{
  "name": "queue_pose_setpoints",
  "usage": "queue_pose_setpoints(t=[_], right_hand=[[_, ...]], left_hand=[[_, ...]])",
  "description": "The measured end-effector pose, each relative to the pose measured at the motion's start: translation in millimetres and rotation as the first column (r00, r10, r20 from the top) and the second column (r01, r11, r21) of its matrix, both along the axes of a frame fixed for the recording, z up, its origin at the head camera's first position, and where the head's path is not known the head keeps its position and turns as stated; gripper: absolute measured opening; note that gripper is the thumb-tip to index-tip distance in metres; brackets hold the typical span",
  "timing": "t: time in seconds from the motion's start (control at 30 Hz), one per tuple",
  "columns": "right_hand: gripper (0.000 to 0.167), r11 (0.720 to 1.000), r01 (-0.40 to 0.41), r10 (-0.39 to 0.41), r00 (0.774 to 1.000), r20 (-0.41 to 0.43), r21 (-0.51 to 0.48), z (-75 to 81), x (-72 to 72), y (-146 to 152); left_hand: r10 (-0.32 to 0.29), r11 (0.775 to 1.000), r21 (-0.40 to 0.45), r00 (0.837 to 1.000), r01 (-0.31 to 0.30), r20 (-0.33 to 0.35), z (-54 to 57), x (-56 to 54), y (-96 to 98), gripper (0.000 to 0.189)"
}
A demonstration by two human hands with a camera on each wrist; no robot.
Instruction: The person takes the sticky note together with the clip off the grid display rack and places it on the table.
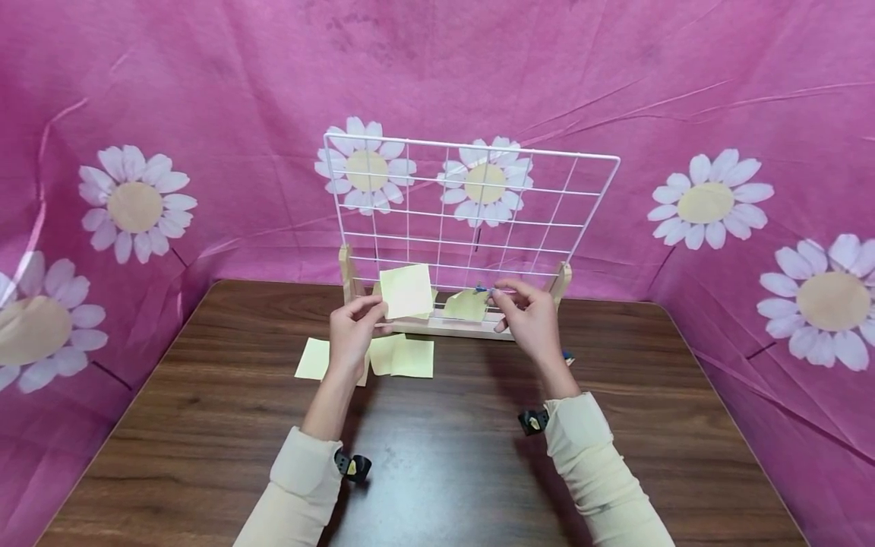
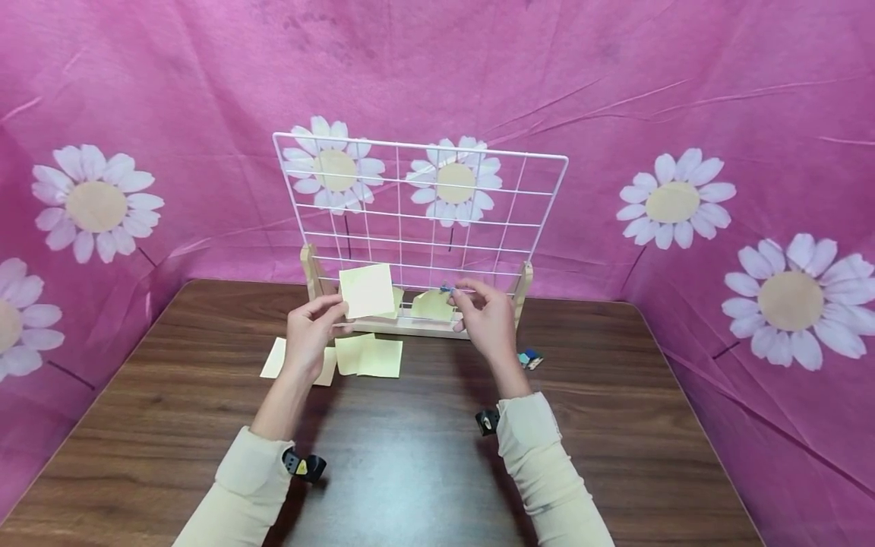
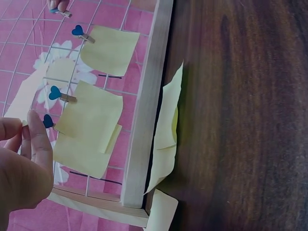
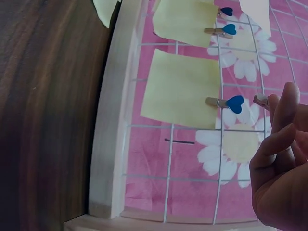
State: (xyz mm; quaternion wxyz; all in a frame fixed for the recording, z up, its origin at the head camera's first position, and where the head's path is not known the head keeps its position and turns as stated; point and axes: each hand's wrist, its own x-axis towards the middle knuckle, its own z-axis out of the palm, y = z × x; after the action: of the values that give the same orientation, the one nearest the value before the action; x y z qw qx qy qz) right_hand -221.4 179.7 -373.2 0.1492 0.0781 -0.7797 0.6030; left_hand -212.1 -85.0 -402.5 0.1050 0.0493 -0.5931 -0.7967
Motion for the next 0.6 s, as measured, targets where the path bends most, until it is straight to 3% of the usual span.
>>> queue_pose_setpoints(t=[0.23, 0.6], right_hand=[[0.018, 0.998, 0.051, -0.051, 0.999, 0.002, 0.023, -10.0, 3.5, 9.4], [0.017, 0.997, 0.076, -0.075, 0.997, 0.035, -0.027, -21.3, 8.6, 17.0]], left_hand=[[-0.036, 0.999, -0.008, 0.999, 0.036, 0.021, -5.1, 2.3, 1.3, 0.022], [-0.106, 0.990, -0.082, 0.993, 0.111, 0.059, -13.4, 3.9, 1.6, 0.022]])
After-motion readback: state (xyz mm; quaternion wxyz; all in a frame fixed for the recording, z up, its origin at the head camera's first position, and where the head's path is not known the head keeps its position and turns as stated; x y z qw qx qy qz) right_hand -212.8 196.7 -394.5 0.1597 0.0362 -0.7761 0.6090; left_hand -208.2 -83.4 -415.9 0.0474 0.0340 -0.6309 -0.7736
